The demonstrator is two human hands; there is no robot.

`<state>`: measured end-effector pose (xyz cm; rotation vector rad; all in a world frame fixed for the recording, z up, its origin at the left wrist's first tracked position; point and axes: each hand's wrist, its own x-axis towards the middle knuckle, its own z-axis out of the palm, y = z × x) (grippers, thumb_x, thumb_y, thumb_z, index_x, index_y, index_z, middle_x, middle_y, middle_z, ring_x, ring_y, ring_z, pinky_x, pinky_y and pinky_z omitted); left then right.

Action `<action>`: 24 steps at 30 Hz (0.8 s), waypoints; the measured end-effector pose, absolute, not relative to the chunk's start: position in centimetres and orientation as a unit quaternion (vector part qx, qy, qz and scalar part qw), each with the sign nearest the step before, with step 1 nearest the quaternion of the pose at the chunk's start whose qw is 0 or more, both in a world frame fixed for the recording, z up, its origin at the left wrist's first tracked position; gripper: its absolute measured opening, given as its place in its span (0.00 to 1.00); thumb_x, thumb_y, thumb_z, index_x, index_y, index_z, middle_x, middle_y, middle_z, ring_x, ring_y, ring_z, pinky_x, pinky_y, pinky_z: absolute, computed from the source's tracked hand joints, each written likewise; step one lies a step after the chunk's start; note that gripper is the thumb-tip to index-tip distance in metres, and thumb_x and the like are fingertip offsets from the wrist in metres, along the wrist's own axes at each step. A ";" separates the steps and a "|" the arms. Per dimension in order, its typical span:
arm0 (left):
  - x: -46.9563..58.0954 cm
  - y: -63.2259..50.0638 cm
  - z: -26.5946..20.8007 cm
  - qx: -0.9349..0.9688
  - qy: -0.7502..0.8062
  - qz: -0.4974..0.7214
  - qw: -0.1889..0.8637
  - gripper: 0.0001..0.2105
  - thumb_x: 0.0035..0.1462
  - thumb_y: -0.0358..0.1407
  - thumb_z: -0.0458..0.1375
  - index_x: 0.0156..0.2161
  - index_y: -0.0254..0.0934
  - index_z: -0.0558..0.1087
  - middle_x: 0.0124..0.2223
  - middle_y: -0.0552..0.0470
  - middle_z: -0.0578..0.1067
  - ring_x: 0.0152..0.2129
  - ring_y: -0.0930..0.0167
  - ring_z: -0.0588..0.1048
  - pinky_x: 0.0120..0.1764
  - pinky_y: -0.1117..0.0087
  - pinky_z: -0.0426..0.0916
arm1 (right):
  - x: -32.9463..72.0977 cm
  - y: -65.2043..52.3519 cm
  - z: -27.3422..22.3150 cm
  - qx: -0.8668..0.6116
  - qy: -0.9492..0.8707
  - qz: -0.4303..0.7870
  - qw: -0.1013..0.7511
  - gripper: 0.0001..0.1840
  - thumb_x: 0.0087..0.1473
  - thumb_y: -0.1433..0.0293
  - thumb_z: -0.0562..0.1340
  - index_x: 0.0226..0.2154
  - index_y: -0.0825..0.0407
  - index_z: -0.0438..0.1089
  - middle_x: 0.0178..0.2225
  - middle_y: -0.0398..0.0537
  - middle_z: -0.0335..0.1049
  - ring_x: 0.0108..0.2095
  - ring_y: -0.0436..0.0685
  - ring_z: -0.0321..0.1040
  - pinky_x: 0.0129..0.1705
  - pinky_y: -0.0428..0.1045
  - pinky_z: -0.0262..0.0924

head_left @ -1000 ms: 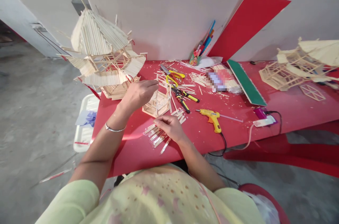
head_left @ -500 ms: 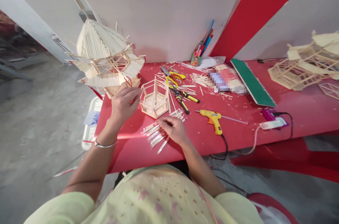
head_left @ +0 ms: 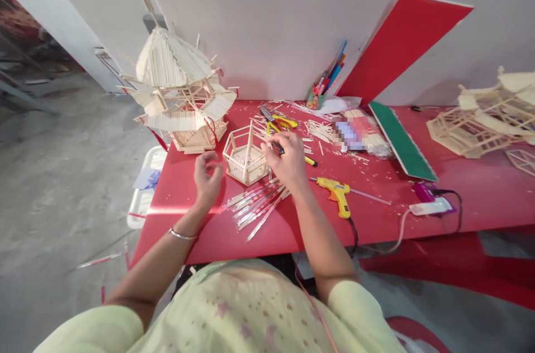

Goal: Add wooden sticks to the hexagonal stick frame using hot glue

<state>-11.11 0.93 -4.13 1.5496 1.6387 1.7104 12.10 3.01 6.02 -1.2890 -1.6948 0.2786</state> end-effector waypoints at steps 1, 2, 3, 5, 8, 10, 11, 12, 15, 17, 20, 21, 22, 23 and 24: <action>-10.9 0.9 -4.3 0.546 0.571 0.589 0.171 0.16 0.61 0.32 0.58 0.54 0.39 0.70 0.52 0.42 0.76 0.47 0.67 0.78 0.47 0.63 0.77 | 11.6 4.2 5.9 -0.532 -0.697 0.095 0.472 0.18 0.61 0.51 0.65 0.41 0.47 0.77 0.50 0.55 0.71 0.56 0.64 0.66 0.62 0.60 0.58; -10.7 0.8 -4.4 0.553 0.571 0.578 0.183 0.18 0.61 0.32 0.59 0.56 0.40 0.69 0.54 0.42 0.75 0.49 0.66 0.77 0.50 0.61 0.77 | 11.0 5.2 5.7 -0.537 -0.699 0.085 0.464 0.19 0.60 0.50 0.66 0.41 0.47 0.76 0.52 0.56 0.70 0.58 0.64 0.65 0.63 0.60 0.57; -10.5 0.7 -4.5 0.563 0.570 0.566 0.193 0.19 0.61 0.32 0.59 0.57 0.40 0.69 0.56 0.42 0.75 0.50 0.65 0.77 0.52 0.59 0.76 | 10.5 6.1 5.4 -0.543 -0.702 0.081 0.454 0.19 0.59 0.50 0.66 0.40 0.48 0.76 0.53 0.56 0.69 0.59 0.65 0.64 0.64 0.61 0.56; -10.2 0.4 -4.4 0.580 0.566 0.548 0.206 0.19 0.61 0.32 0.58 0.58 0.41 0.70 0.58 0.41 0.73 0.52 0.64 0.76 0.54 0.57 0.75 | 9.8 7.3 4.8 -0.552 -0.706 0.081 0.436 0.20 0.58 0.49 0.67 0.38 0.48 0.75 0.55 0.58 0.68 0.61 0.66 0.63 0.65 0.62 0.55; -10.0 0.0 -4.2 0.592 0.556 0.544 0.213 0.19 0.60 0.31 0.58 0.57 0.42 0.71 0.61 0.41 0.70 0.56 0.61 0.74 0.56 0.56 0.75 | 9.1 7.9 4.2 -0.551 -0.717 0.087 0.417 0.19 0.58 0.50 0.68 0.34 0.49 0.75 0.57 0.59 0.67 0.63 0.66 0.61 0.66 0.62 0.54; -9.9 -0.1 -4.1 0.587 0.554 0.548 0.219 0.20 0.60 0.30 0.59 0.57 0.42 0.71 0.62 0.41 0.69 0.58 0.61 0.72 0.56 0.56 0.75 | 8.9 8.0 3.9 -0.550 -0.723 0.090 0.408 0.18 0.57 0.51 0.68 0.34 0.49 0.74 0.58 0.59 0.66 0.63 0.67 0.61 0.66 0.63 0.54; -9.9 -0.1 -4.2 0.585 0.555 0.547 0.223 0.20 0.60 0.31 0.59 0.57 0.42 0.71 0.62 0.41 0.69 0.59 0.61 0.72 0.55 0.57 0.75 | 8.8 8.1 3.8 -0.552 -0.723 0.091 0.406 0.18 0.56 0.51 0.69 0.34 0.49 0.74 0.58 0.59 0.66 0.63 0.67 0.61 0.66 0.63 0.54; -9.9 -0.1 -4.3 0.584 0.557 0.545 0.227 0.19 0.60 0.31 0.59 0.57 0.42 0.71 0.62 0.42 0.69 0.59 0.61 0.72 0.55 0.57 0.75 | 8.8 8.1 3.7 -0.553 -0.723 0.091 0.404 0.17 0.56 0.52 0.69 0.34 0.49 0.74 0.58 0.59 0.66 0.63 0.67 0.61 0.66 0.63 0.54; -10.0 0.1 -4.8 0.585 0.565 0.534 0.231 0.18 0.60 0.31 0.60 0.56 0.42 0.73 0.62 0.41 0.69 0.59 0.60 0.72 0.53 0.58 0.75 | 8.5 8.3 3.3 -0.557 -0.719 0.096 0.404 0.15 0.56 0.55 0.70 0.33 0.49 0.75 0.57 0.58 0.67 0.62 0.66 0.61 0.66 0.62 0.54; -10.0 0.2 -5.1 0.584 0.565 0.533 0.235 0.17 0.60 0.31 0.60 0.54 0.42 0.74 0.62 0.41 0.69 0.58 0.60 0.73 0.52 0.59 0.76 | 8.4 8.3 3.1 -0.557 -0.718 0.102 0.406 0.14 0.57 0.56 0.70 0.33 0.49 0.75 0.56 0.58 0.67 0.62 0.66 0.61 0.67 0.61 0.53; -10.0 0.2 -5.2 0.576 0.562 0.540 0.248 0.15 0.61 0.32 0.61 0.53 0.41 0.76 0.62 0.41 0.69 0.56 0.61 0.73 0.50 0.61 0.76 | 8.4 8.3 3.0 -0.559 -0.716 0.106 0.403 0.14 0.57 0.57 0.69 0.32 0.50 0.75 0.57 0.59 0.67 0.63 0.66 0.61 0.67 0.61 0.53; -10.0 0.2 -5.2 0.573 0.562 0.541 0.253 0.14 0.61 0.32 0.61 0.52 0.41 0.76 0.62 0.41 0.69 0.56 0.61 0.74 0.49 0.62 0.76 | 8.4 8.3 3.0 -0.561 -0.716 0.107 0.402 0.13 0.57 0.57 0.69 0.32 0.50 0.75 0.57 0.59 0.68 0.62 0.66 0.61 0.67 0.61 0.53; -10.0 0.2 -5.1 0.570 0.562 0.542 0.257 0.14 0.61 0.33 0.61 0.52 0.41 0.77 0.61 0.42 0.69 0.56 0.61 0.74 0.49 0.62 0.76 | 8.4 8.3 3.0 -0.561 -0.716 0.108 0.402 0.13 0.57 0.57 0.69 0.32 0.50 0.75 0.56 0.59 0.68 0.62 0.66 0.61 0.67 0.60 0.53; -10.0 0.2 -5.0 0.567 0.563 0.542 0.262 0.13 0.61 0.33 0.61 0.51 0.41 0.77 0.61 0.42 0.70 0.55 0.61 0.74 0.49 0.62 0.76 | 8.4 8.3 3.0 -0.560 -0.716 0.109 0.402 0.13 0.57 0.57 0.69 0.32 0.49 0.74 0.56 0.58 0.68 0.62 0.66 0.62 0.67 0.60 0.53; -9.9 0.2 -4.9 0.564 0.563 0.543 0.265 0.13 0.60 0.34 0.62 0.50 0.41 0.78 0.60 0.43 0.70 0.55 0.61 0.74 0.48 0.62 0.77 | 8.4 8.3 3.0 -0.558 -0.717 0.111 0.403 0.13 0.56 0.57 0.70 0.31 0.49 0.74 0.56 0.58 0.68 0.62 0.66 0.62 0.67 0.61 0.54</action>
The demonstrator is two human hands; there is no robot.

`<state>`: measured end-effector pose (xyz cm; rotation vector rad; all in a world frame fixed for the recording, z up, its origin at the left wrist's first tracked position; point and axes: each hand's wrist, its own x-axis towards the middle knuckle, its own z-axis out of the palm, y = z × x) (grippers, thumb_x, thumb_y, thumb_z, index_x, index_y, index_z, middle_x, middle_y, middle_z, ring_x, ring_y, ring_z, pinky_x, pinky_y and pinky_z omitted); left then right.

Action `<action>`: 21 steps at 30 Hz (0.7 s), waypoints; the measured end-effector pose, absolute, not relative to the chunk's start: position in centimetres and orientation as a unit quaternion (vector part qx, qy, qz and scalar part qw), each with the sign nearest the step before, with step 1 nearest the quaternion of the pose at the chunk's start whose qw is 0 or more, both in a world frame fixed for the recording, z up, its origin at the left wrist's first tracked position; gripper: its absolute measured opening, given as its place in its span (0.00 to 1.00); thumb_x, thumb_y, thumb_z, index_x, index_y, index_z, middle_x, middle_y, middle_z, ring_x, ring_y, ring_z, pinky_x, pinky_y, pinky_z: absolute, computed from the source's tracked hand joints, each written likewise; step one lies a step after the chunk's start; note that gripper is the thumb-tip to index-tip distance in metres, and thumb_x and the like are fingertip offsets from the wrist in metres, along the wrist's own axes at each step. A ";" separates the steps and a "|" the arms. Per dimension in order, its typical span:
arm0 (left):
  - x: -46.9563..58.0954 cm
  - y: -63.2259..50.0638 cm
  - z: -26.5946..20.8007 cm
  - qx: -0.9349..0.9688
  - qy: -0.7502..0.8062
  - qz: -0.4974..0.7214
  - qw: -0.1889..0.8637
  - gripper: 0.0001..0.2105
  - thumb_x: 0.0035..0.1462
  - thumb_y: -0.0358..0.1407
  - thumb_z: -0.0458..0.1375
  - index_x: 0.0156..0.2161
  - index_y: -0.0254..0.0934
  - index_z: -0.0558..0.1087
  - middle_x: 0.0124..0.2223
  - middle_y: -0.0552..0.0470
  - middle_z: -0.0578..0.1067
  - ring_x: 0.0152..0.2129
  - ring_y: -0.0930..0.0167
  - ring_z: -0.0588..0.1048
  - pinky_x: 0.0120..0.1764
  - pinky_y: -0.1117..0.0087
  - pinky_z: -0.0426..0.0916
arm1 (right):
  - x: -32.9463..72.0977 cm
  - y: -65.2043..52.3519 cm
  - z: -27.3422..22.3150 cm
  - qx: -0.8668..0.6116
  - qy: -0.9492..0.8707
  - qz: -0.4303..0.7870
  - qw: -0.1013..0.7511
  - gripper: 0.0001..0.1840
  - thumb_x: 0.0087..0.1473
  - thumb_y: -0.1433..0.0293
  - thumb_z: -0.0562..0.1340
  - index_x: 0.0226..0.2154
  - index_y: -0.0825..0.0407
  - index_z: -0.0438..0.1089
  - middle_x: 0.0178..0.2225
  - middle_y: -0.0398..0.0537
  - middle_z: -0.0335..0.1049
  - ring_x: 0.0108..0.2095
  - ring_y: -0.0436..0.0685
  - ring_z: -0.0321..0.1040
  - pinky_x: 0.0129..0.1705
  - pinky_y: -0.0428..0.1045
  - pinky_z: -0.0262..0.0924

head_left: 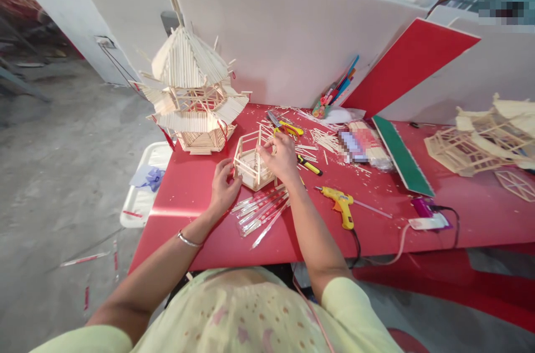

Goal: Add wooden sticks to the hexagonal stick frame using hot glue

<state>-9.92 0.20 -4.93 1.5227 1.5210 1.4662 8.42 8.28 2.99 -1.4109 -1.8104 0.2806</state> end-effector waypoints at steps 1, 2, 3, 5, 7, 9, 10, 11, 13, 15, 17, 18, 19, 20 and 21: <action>-9.9 0.2 -4.8 0.561 0.562 0.544 0.269 0.12 0.60 0.34 0.62 0.50 0.41 0.78 0.60 0.43 0.70 0.55 0.61 0.74 0.48 0.62 0.77 | 8.4 8.3 3.0 -0.558 -0.716 0.114 0.404 0.13 0.56 0.57 0.70 0.31 0.49 0.74 0.55 0.58 0.69 0.62 0.66 0.62 0.67 0.61 0.54; -9.8 0.2 -4.8 0.559 0.561 0.547 0.270 0.12 0.60 0.34 0.62 0.49 0.41 0.78 0.60 0.43 0.71 0.55 0.61 0.74 0.48 0.62 0.76 | 8.4 8.2 3.0 -0.557 -0.715 0.117 0.405 0.13 0.56 0.57 0.70 0.31 0.49 0.74 0.55 0.57 0.69 0.62 0.66 0.62 0.67 0.62 0.54; -9.8 0.2 -4.7 0.558 0.560 0.549 0.271 0.12 0.60 0.35 0.62 0.49 0.41 0.78 0.59 0.43 0.71 0.54 0.61 0.74 0.48 0.62 0.76 | 8.4 8.2 3.0 -0.557 -0.715 0.119 0.407 0.13 0.56 0.56 0.70 0.30 0.48 0.74 0.55 0.57 0.69 0.62 0.66 0.63 0.67 0.62 0.54; -9.8 0.3 -4.6 0.557 0.558 0.552 0.271 0.11 0.61 0.35 0.62 0.49 0.41 0.78 0.59 0.43 0.71 0.54 0.61 0.74 0.48 0.62 0.76 | 8.4 8.1 3.1 -0.555 -0.713 0.120 0.411 0.14 0.57 0.56 0.69 0.30 0.48 0.74 0.55 0.57 0.69 0.62 0.66 0.63 0.67 0.63 0.54; -9.8 0.3 -4.6 0.557 0.558 0.552 0.271 0.11 0.61 0.36 0.62 0.48 0.41 0.79 0.59 0.43 0.71 0.53 0.61 0.75 0.47 0.62 0.76 | 8.4 8.0 3.3 -0.553 -0.713 0.120 0.414 0.14 0.57 0.56 0.69 0.30 0.48 0.75 0.54 0.57 0.70 0.61 0.66 0.64 0.67 0.63 0.55; -9.8 0.3 -4.6 0.557 0.558 0.552 0.271 0.11 0.61 0.37 0.62 0.48 0.40 0.79 0.58 0.43 0.71 0.53 0.61 0.75 0.47 0.63 0.76 | 8.3 8.0 3.7 -0.555 -0.712 0.123 0.412 0.15 0.59 0.55 0.68 0.29 0.48 0.75 0.53 0.57 0.71 0.60 0.66 0.64 0.67 0.63 0.55; -9.7 0.3 -4.6 0.556 0.558 0.552 0.273 0.11 0.61 0.37 0.62 0.48 0.40 0.79 0.58 0.43 0.72 0.53 0.61 0.75 0.47 0.63 0.76 | 8.3 8.0 3.8 -0.558 -0.712 0.123 0.407 0.17 0.59 0.54 0.67 0.28 0.49 0.75 0.53 0.57 0.72 0.61 0.67 0.64 0.67 0.64 0.55; -9.7 0.3 -4.6 0.556 0.558 0.551 0.275 0.11 0.61 0.37 0.62 0.48 0.40 0.79 0.58 0.43 0.72 0.53 0.62 0.75 0.47 0.63 0.76 | 8.2 8.1 4.0 -0.561 -0.713 0.122 0.402 0.18 0.60 0.54 0.66 0.27 0.49 0.75 0.54 0.58 0.72 0.61 0.67 0.63 0.67 0.65 0.54; -9.7 0.2 -4.6 0.559 0.557 0.547 0.280 0.09 0.62 0.38 0.62 0.46 0.40 0.80 0.58 0.43 0.72 0.52 0.62 0.75 0.46 0.63 0.76 | 8.0 8.2 4.3 -0.565 -0.716 0.115 0.393 0.18 0.59 0.55 0.67 0.24 0.49 0.74 0.55 0.58 0.73 0.63 0.69 0.61 0.67 0.66 0.54; -9.6 0.0 -4.5 0.565 0.557 0.540 0.282 0.08 0.62 0.38 0.62 0.43 0.40 0.81 0.58 0.43 0.73 0.52 0.61 0.76 0.47 0.63 0.75 | 7.9 8.4 4.4 -0.565 -0.719 0.115 0.388 0.16 0.57 0.58 0.68 0.23 0.49 0.74 0.55 0.56 0.74 0.63 0.69 0.61 0.67 0.66 0.54; -9.5 -0.2 -4.4 0.574 0.552 0.534 0.283 0.07 0.62 0.38 0.62 0.40 0.39 0.81 0.58 0.44 0.74 0.52 0.61 0.76 0.49 0.61 0.74 | 7.8 8.6 4.3 -0.564 -0.719 0.124 0.388 0.13 0.55 0.62 0.69 0.22 0.48 0.74 0.55 0.54 0.74 0.62 0.68 0.64 0.66 0.64 0.56; -9.5 -0.3 -4.2 0.579 0.548 0.532 0.286 0.07 0.62 0.38 0.61 0.39 0.39 0.81 0.57 0.44 0.75 0.52 0.61 0.76 0.50 0.61 0.73 | 7.7 8.7 4.2 -0.562 -0.718 0.129 0.389 0.12 0.55 0.64 0.69 0.22 0.48 0.74 0.56 0.53 0.74 0.61 0.67 0.65 0.66 0.64 0.56; -9.5 -0.3 -4.1 0.584 0.543 0.530 0.289 0.07 0.62 0.38 0.61 0.37 0.39 0.80 0.57 0.44 0.76 0.51 0.61 0.77 0.50 0.61 0.72 | 7.8 8.8 4.1 -0.561 -0.718 0.133 0.390 0.12 0.55 0.65 0.69 0.22 0.48 0.74 0.56 0.53 0.74 0.60 0.67 0.66 0.66 0.63 0.57; -9.4 -0.4 -4.0 0.587 0.539 0.529 0.291 0.07 0.63 0.38 0.61 0.36 0.38 0.80 0.56 0.44 0.76 0.50 0.61 0.77 0.50 0.61 0.72 | 7.8 8.9 4.0 -0.559 -0.719 0.136 0.390 0.11 0.54 0.65 0.68 0.22 0.48 0.74 0.56 0.53 0.74 0.60 0.66 0.66 0.66 0.62 0.57; -9.4 -0.5 -4.0 0.589 0.537 0.528 0.293 0.08 0.63 0.38 0.61 0.36 0.38 0.80 0.56 0.44 0.77 0.50 0.62 0.77 0.50 0.62 0.72 | 7.8 8.9 3.8 -0.555 -0.721 0.138 0.391 0.11 0.54 0.66 0.68 0.23 0.49 0.74 0.56 0.53 0.74 0.60 0.66 0.67 0.66 0.62 0.57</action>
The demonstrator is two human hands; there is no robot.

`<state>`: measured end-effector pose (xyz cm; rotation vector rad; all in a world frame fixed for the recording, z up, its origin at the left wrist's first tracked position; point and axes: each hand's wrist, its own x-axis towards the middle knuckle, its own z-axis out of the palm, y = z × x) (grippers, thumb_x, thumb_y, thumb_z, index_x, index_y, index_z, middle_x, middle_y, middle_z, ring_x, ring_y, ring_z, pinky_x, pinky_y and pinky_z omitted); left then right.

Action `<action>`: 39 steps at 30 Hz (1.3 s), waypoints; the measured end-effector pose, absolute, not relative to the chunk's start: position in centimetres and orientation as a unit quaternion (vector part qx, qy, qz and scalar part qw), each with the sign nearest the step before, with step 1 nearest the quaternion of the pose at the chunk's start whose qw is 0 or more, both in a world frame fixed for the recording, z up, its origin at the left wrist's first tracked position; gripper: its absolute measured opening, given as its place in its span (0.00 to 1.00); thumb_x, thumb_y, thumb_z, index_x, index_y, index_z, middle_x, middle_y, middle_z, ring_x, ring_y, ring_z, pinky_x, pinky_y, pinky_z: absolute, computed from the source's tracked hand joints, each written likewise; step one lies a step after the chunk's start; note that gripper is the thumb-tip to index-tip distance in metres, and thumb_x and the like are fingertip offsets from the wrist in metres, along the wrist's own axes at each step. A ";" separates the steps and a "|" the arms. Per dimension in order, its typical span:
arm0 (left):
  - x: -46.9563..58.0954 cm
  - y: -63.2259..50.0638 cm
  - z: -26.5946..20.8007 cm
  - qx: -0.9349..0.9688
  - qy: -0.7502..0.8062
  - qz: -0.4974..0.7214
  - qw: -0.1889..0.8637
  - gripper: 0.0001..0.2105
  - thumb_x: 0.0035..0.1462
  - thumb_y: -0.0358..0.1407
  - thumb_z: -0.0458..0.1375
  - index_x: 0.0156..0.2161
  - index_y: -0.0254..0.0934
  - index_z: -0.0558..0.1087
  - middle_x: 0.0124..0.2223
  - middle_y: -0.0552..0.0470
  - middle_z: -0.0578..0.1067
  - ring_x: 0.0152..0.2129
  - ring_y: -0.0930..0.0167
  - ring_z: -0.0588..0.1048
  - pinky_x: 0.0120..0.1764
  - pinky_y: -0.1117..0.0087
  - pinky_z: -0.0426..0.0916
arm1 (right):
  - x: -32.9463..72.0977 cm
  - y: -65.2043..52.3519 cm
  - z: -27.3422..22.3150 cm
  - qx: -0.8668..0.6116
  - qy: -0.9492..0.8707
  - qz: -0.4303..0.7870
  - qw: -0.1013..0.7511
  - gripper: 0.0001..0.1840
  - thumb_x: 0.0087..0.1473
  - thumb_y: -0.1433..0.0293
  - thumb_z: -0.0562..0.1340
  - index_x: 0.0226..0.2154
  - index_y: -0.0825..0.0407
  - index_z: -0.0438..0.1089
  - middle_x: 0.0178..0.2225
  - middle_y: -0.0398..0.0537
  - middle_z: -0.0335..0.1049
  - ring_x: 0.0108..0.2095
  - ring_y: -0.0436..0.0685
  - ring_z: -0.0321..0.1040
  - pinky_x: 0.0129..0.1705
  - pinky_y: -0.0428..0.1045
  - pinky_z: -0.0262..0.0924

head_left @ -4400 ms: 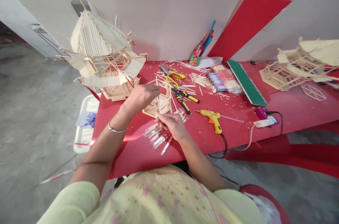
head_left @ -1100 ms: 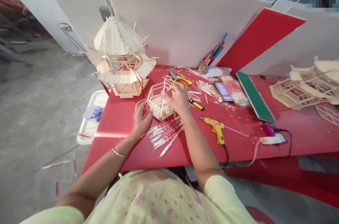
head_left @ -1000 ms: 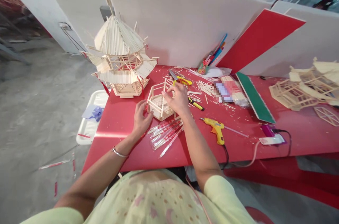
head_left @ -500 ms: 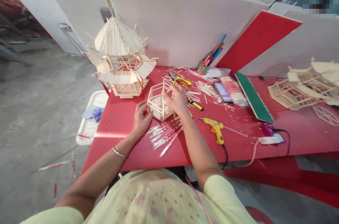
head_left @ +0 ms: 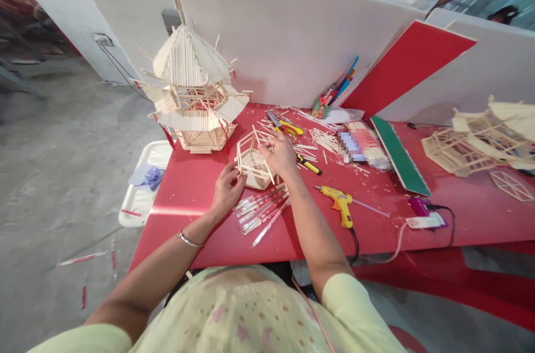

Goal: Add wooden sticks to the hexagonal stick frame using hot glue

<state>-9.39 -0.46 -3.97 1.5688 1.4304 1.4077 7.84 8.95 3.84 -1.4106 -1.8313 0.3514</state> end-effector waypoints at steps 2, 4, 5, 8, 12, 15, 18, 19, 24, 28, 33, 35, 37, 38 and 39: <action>-9.4 -0.5 -3.9 0.591 0.536 0.527 0.294 0.08 0.63 0.38 0.60 0.36 0.38 0.80 0.55 0.44 0.77 0.49 0.62 0.77 0.49 0.62 0.72 | 7.9 9.1 3.7 -0.548 -0.724 0.144 0.395 0.10 0.54 0.67 0.68 0.22 0.49 0.73 0.56 0.53 0.74 0.59 0.66 0.68 0.66 0.62 0.57; -9.4 -0.6 -3.9 0.593 0.537 0.524 0.293 0.08 0.63 0.38 0.60 0.35 0.39 0.80 0.55 0.44 0.77 0.49 0.62 0.77 0.49 0.63 0.71 | 8.0 9.2 3.5 -0.542 -0.724 0.149 0.401 0.10 0.53 0.67 0.68 0.22 0.48 0.73 0.56 0.53 0.74 0.59 0.66 0.68 0.65 0.61 0.57; -9.4 -0.6 -3.9 0.594 0.537 0.523 0.293 0.08 0.64 0.38 0.60 0.35 0.38 0.80 0.55 0.44 0.77 0.49 0.62 0.77 0.49 0.63 0.71 | 8.0 9.2 3.5 -0.540 -0.723 0.151 0.404 0.10 0.53 0.67 0.68 0.22 0.48 0.72 0.55 0.53 0.74 0.59 0.66 0.68 0.65 0.61 0.58; -9.5 -0.5 -4.0 0.597 0.537 0.522 0.288 0.09 0.64 0.38 0.60 0.33 0.38 0.79 0.55 0.44 0.77 0.48 0.62 0.78 0.48 0.63 0.71 | 7.9 9.1 3.4 -0.540 -0.717 0.157 0.411 0.10 0.53 0.67 0.67 0.22 0.48 0.72 0.56 0.53 0.74 0.59 0.66 0.68 0.66 0.61 0.57; -9.5 -0.5 -4.1 0.596 0.536 0.523 0.288 0.10 0.64 0.38 0.61 0.33 0.38 0.79 0.55 0.44 0.78 0.48 0.63 0.78 0.47 0.63 0.71 | 7.8 9.0 3.3 -0.541 -0.709 0.164 0.421 0.10 0.53 0.67 0.67 0.22 0.48 0.71 0.56 0.51 0.74 0.59 0.65 0.69 0.65 0.62 0.57; -9.5 -0.5 -4.1 0.596 0.535 0.525 0.288 0.10 0.64 0.39 0.61 0.32 0.39 0.79 0.55 0.44 0.78 0.47 0.63 0.78 0.47 0.64 0.71 | 7.8 9.0 3.4 -0.538 -0.709 0.170 0.424 0.11 0.53 0.68 0.67 0.21 0.48 0.71 0.56 0.52 0.74 0.58 0.65 0.69 0.65 0.62 0.58; -9.5 -0.5 -4.2 0.597 0.532 0.527 0.287 0.10 0.64 0.39 0.60 0.33 0.39 0.80 0.55 0.45 0.78 0.47 0.63 0.79 0.47 0.64 0.72 | 7.8 8.9 3.5 -0.541 -0.708 0.174 0.419 0.12 0.53 0.67 0.67 0.21 0.48 0.70 0.56 0.52 0.74 0.59 0.65 0.68 0.66 0.62 0.57; -9.5 -0.5 -4.2 0.598 0.531 0.527 0.287 0.09 0.64 0.39 0.60 0.33 0.39 0.80 0.54 0.45 0.79 0.47 0.63 0.79 0.48 0.63 0.71 | 7.8 8.9 3.5 -0.543 -0.708 0.174 0.416 0.12 0.54 0.67 0.67 0.21 0.48 0.69 0.56 0.52 0.74 0.59 0.65 0.68 0.66 0.62 0.57; -9.4 -0.5 -4.0 0.596 0.536 0.523 0.290 0.10 0.64 0.39 0.60 0.34 0.39 0.80 0.53 0.45 0.79 0.47 0.63 0.79 0.48 0.64 0.72 | 7.8 8.8 3.6 -0.545 -0.713 0.164 0.410 0.13 0.54 0.67 0.66 0.21 0.48 0.69 0.56 0.54 0.73 0.60 0.65 0.67 0.65 0.61 0.57; -9.3 -0.5 -3.8 0.591 0.539 0.524 0.293 0.10 0.64 0.39 0.60 0.34 0.39 0.80 0.53 0.44 0.79 0.47 0.63 0.79 0.47 0.65 0.72 | 7.8 8.8 3.6 -0.545 -0.716 0.162 0.405 0.13 0.54 0.67 0.66 0.21 0.48 0.69 0.56 0.54 0.73 0.60 0.65 0.67 0.66 0.61 0.57; -9.3 -0.5 -3.8 0.594 0.538 0.524 0.288 0.10 0.64 0.39 0.59 0.33 0.39 0.80 0.52 0.44 0.80 0.46 0.63 0.79 0.47 0.64 0.72 | 7.7 8.8 3.7 -0.549 -0.719 0.149 0.400 0.13 0.54 0.68 0.66 0.21 0.48 0.68 0.56 0.53 0.73 0.59 0.65 0.67 0.65 0.61 0.58; -9.3 -0.5 -3.8 0.594 0.543 0.520 0.287 0.10 0.64 0.39 0.59 0.33 0.39 0.79 0.52 0.44 0.80 0.46 0.63 0.79 0.47 0.64 0.72 | 7.6 8.7 3.8 -0.556 -0.718 0.144 0.393 0.13 0.54 0.68 0.66 0.20 0.48 0.68 0.56 0.53 0.74 0.59 0.66 0.67 0.65 0.61 0.58; -9.3 -0.5 -3.9 0.595 0.545 0.517 0.286 0.11 0.64 0.40 0.59 0.32 0.39 0.79 0.52 0.44 0.79 0.46 0.63 0.79 0.47 0.64 0.72 | 7.5 8.7 4.0 -0.562 -0.717 0.139 0.388 0.13 0.53 0.68 0.66 0.20 0.48 0.68 0.55 0.52 0.74 0.58 0.65 0.67 0.64 0.61 0.59; -9.4 -0.5 -3.9 0.596 0.546 0.516 0.284 0.11 0.64 0.40 0.59 0.32 0.39 0.79 0.52 0.45 0.80 0.46 0.63 0.79 0.48 0.64 0.72 | 7.5 8.6 4.0 -0.564 -0.717 0.137 0.386 0.13 0.53 0.68 0.66 0.20 0.48 0.68 0.55 0.52 0.74 0.58 0.65 0.68 0.64 0.61 0.59; -9.4 -0.6 -3.9 0.597 0.545 0.516 0.283 0.11 0.64 0.40 0.59 0.32 0.39 0.79 0.52 0.45 0.80 0.46 0.63 0.79 0.48 0.64 0.72 | 7.5 8.6 4.1 -0.566 -0.717 0.136 0.384 0.13 0.53 0.68 0.66 0.20 0.48 0.68 0.55 0.51 0.74 0.58 0.65 0.67 0.64 0.61 0.59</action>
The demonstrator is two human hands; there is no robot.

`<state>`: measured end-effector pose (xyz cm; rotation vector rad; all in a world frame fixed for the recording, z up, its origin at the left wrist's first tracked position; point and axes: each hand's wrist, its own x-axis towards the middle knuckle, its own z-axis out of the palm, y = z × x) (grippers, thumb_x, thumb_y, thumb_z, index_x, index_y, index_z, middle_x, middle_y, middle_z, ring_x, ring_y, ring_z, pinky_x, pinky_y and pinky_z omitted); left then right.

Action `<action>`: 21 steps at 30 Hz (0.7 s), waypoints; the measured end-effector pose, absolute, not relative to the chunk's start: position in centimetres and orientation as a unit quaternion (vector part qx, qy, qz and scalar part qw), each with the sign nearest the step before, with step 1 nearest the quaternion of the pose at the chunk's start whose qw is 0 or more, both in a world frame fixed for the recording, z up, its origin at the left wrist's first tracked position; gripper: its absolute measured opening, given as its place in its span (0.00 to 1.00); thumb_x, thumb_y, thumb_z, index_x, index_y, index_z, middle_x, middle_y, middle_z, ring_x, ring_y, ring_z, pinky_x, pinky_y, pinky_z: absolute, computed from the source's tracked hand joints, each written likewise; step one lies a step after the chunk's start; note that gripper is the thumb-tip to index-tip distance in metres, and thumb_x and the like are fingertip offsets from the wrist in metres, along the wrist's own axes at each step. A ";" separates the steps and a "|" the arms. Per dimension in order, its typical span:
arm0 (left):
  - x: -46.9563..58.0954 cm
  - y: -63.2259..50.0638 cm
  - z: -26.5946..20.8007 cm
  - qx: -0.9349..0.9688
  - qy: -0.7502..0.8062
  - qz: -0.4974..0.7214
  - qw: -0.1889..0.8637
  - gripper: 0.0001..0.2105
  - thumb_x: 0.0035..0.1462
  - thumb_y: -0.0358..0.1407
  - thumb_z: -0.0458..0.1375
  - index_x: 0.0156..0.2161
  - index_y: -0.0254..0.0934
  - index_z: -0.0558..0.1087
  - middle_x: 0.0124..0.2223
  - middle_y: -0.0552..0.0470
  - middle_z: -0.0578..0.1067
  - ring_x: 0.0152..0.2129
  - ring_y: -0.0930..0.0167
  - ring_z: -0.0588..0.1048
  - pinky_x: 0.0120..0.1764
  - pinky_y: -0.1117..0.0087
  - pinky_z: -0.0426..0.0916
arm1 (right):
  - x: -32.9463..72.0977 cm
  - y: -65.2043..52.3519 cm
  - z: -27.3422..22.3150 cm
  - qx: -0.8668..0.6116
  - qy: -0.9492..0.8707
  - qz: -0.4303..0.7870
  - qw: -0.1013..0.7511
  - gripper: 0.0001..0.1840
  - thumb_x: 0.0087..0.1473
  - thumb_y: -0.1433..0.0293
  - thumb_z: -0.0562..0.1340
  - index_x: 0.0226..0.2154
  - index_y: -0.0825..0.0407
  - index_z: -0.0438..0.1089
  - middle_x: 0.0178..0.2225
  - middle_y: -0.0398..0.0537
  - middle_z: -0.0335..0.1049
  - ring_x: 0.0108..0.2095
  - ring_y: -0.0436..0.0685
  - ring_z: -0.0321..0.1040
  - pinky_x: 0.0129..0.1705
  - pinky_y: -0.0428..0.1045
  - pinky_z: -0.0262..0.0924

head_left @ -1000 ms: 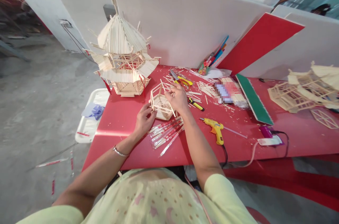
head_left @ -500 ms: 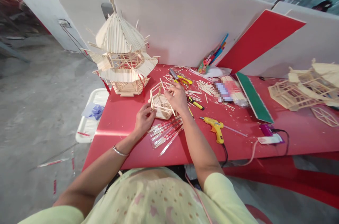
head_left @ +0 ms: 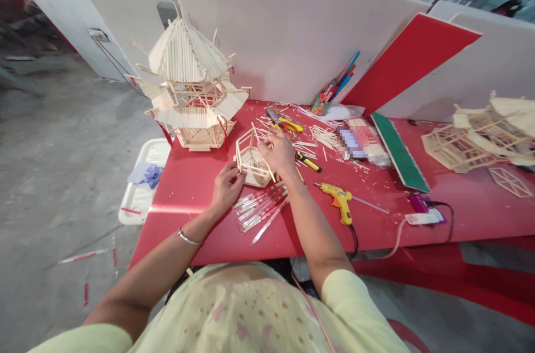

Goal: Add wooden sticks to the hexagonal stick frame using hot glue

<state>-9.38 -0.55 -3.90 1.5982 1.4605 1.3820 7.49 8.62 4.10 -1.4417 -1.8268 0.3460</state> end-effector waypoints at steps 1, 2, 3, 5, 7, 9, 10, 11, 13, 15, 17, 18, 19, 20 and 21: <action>-9.4 -0.6 -3.9 0.598 0.545 0.516 0.281 0.11 0.64 0.40 0.59 0.32 0.39 0.79 0.52 0.45 0.80 0.46 0.63 0.79 0.48 0.64 0.72 | 7.5 8.6 4.1 -0.567 -0.717 0.134 0.382 0.13 0.53 0.68 0.66 0.20 0.48 0.68 0.56 0.51 0.74 0.58 0.65 0.67 0.64 0.61 0.59; -9.4 -0.6 -3.9 0.598 0.544 0.517 0.281 0.11 0.64 0.40 0.59 0.32 0.39 0.79 0.52 0.45 0.80 0.46 0.63 0.79 0.48 0.64 0.72 | 7.5 8.6 4.2 -0.569 -0.718 0.133 0.379 0.13 0.53 0.68 0.66 0.20 0.48 0.68 0.56 0.51 0.74 0.58 0.65 0.67 0.64 0.61 0.60; -9.4 -0.6 -3.9 0.598 0.544 0.517 0.281 0.11 0.64 0.39 0.59 0.32 0.39 0.78 0.52 0.45 0.80 0.45 0.63 0.79 0.47 0.64 0.72 | 7.4 8.6 4.2 -0.570 -0.719 0.131 0.375 0.12 0.53 0.68 0.66 0.20 0.48 0.68 0.56 0.52 0.74 0.58 0.66 0.68 0.63 0.61 0.60; -9.4 -0.6 -3.9 0.597 0.545 0.516 0.282 0.11 0.64 0.39 0.59 0.31 0.38 0.78 0.52 0.45 0.80 0.45 0.64 0.79 0.47 0.64 0.72 | 7.4 8.6 4.3 -0.571 -0.721 0.127 0.370 0.12 0.53 0.68 0.66 0.21 0.48 0.68 0.56 0.53 0.74 0.57 0.66 0.68 0.62 0.61 0.61; -9.4 -0.5 -3.9 0.595 0.545 0.518 0.284 0.12 0.64 0.39 0.59 0.30 0.38 0.78 0.52 0.44 0.80 0.45 0.64 0.79 0.47 0.65 0.72 | 7.4 8.6 4.3 -0.571 -0.722 0.126 0.370 0.12 0.53 0.68 0.66 0.20 0.48 0.68 0.55 0.54 0.74 0.57 0.67 0.68 0.62 0.62 0.61; -9.3 -0.5 -3.9 0.595 0.544 0.519 0.285 0.12 0.64 0.39 0.59 0.30 0.38 0.78 0.52 0.44 0.80 0.46 0.64 0.79 0.47 0.65 0.72 | 7.3 8.6 4.4 -0.569 -0.721 0.128 0.375 0.13 0.53 0.69 0.66 0.20 0.48 0.67 0.55 0.54 0.74 0.57 0.66 0.68 0.63 0.62 0.60; -9.3 -0.5 -3.8 0.595 0.543 0.520 0.285 0.12 0.64 0.39 0.59 0.30 0.38 0.78 0.52 0.45 0.80 0.45 0.64 0.79 0.46 0.65 0.72 | 7.3 8.6 4.4 -0.568 -0.720 0.130 0.377 0.13 0.52 0.69 0.66 0.20 0.48 0.67 0.55 0.53 0.74 0.57 0.66 0.68 0.63 0.62 0.60; -9.3 -0.5 -3.8 0.595 0.543 0.519 0.284 0.11 0.64 0.39 0.59 0.30 0.38 0.78 0.52 0.45 0.80 0.45 0.64 0.79 0.46 0.65 0.72 | 7.3 8.6 4.4 -0.567 -0.720 0.131 0.378 0.13 0.52 0.69 0.66 0.20 0.48 0.67 0.55 0.53 0.74 0.57 0.66 0.68 0.63 0.62 0.60; -9.3 -0.5 -3.8 0.596 0.543 0.519 0.284 0.11 0.64 0.39 0.59 0.30 0.38 0.78 0.52 0.45 0.80 0.45 0.64 0.78 0.46 0.65 0.72 | 7.2 8.6 4.5 -0.570 -0.718 0.134 0.377 0.13 0.52 0.69 0.66 0.19 0.48 0.66 0.55 0.53 0.74 0.57 0.66 0.68 0.63 0.62 0.60; -9.3 -0.5 -3.8 0.595 0.542 0.521 0.284 0.11 0.64 0.38 0.59 0.30 0.38 0.77 0.51 0.45 0.80 0.45 0.64 0.78 0.46 0.65 0.71 | 7.2 8.6 4.5 -0.573 -0.717 0.137 0.373 0.13 0.52 0.69 0.66 0.19 0.48 0.66 0.55 0.53 0.74 0.57 0.66 0.68 0.63 0.62 0.60; -9.3 -0.6 -3.8 0.596 0.541 0.522 0.284 0.12 0.63 0.38 0.59 0.29 0.38 0.77 0.51 0.45 0.80 0.44 0.64 0.79 0.46 0.65 0.71 | 7.2 8.5 4.5 -0.574 -0.715 0.140 0.374 0.13 0.52 0.70 0.66 0.19 0.48 0.65 0.56 0.53 0.74 0.58 0.66 0.67 0.63 0.61 0.59; -9.3 -0.6 -3.8 0.596 0.540 0.522 0.283 0.12 0.64 0.38 0.59 0.29 0.38 0.76 0.51 0.45 0.80 0.44 0.64 0.79 0.46 0.65 0.72 | 7.2 8.5 4.5 -0.573 -0.715 0.141 0.376 0.13 0.52 0.70 0.66 0.19 0.48 0.65 0.56 0.53 0.74 0.58 0.66 0.67 0.64 0.61 0.59; -9.3 -0.6 -3.8 0.597 0.539 0.522 0.283 0.12 0.64 0.38 0.59 0.28 0.39 0.76 0.51 0.45 0.80 0.44 0.65 0.79 0.46 0.65 0.72 | 7.2 8.6 4.5 -0.572 -0.714 0.141 0.379 0.13 0.52 0.70 0.66 0.19 0.48 0.65 0.56 0.52 0.74 0.58 0.65 0.67 0.64 0.61 0.59; -9.3 -0.6 -3.9 0.597 0.539 0.522 0.283 0.12 0.64 0.38 0.59 0.28 0.39 0.76 0.51 0.45 0.80 0.44 0.64 0.79 0.46 0.65 0.72 | 7.3 8.6 4.4 -0.570 -0.714 0.141 0.380 0.13 0.52 0.70 0.66 0.19 0.48 0.65 0.55 0.52 0.74 0.58 0.65 0.67 0.64 0.61 0.59; -9.3 -0.5 -3.9 0.597 0.539 0.522 0.284 0.12 0.64 0.38 0.59 0.28 0.39 0.76 0.51 0.45 0.80 0.44 0.64 0.79 0.46 0.65 0.72 | 7.3 8.6 4.4 -0.569 -0.715 0.141 0.382 0.13 0.52 0.70 0.66 0.19 0.48 0.65 0.55 0.52 0.74 0.58 0.65 0.67 0.64 0.61 0.59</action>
